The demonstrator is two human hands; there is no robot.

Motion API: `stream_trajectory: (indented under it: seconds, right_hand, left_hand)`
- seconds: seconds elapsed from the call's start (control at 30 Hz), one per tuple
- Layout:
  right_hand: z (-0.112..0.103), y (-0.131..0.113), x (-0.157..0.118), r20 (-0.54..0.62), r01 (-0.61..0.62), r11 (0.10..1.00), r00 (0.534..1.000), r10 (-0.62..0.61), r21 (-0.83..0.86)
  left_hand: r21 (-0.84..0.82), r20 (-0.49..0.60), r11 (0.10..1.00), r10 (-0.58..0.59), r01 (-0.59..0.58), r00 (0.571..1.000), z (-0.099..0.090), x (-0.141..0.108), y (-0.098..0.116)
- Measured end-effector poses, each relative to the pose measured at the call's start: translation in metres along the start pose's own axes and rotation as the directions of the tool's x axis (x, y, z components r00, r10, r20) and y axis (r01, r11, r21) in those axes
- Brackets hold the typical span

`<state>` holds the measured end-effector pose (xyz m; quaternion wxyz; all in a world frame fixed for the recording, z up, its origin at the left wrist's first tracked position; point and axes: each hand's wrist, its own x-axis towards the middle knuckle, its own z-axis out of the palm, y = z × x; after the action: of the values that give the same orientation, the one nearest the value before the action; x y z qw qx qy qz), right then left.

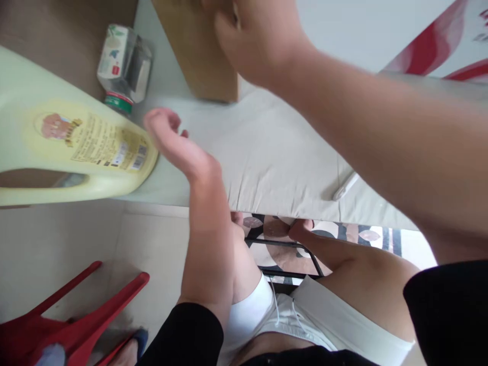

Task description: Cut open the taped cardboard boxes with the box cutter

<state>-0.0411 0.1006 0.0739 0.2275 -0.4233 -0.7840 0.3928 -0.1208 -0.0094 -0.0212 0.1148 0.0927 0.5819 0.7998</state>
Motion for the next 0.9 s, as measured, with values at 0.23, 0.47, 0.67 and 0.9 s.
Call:
stream_trajectory:
  seconds: [0.23, 0.47, 0.67, 0.9]
  right_hand:
    - [-0.051, 0.083, -0.177, -0.236, 0.56, 0.785, 0.752, -0.616, -0.264]
    - [-0.067, 0.117, -0.232, -0.319, 0.562, 0.725, 0.656, -0.684, -0.399]
    - [-0.068, 0.147, -0.241, -0.443, 0.502, 0.829, 0.703, -0.557, -0.247]
    - [-0.057, 0.174, -0.243, -0.386, 0.433, 0.854, 0.764, -0.518, -0.289]
  left_hand:
    - [-0.066, 0.085, 0.995, -0.068, 0.074, 0.994, -0.005, -0.001, 0.009]
    - [-0.295, 0.604, 0.89, -0.109, 0.348, 0.79, 0.016, -0.032, 0.009]
    - [-0.381, 0.604, 0.917, 0.15, 0.119, 0.782, 0.028, -0.043, -0.003]
    - [-0.325, 0.561, 0.876, 0.482, -0.356, 0.673, 0.032, -0.029, -0.031]
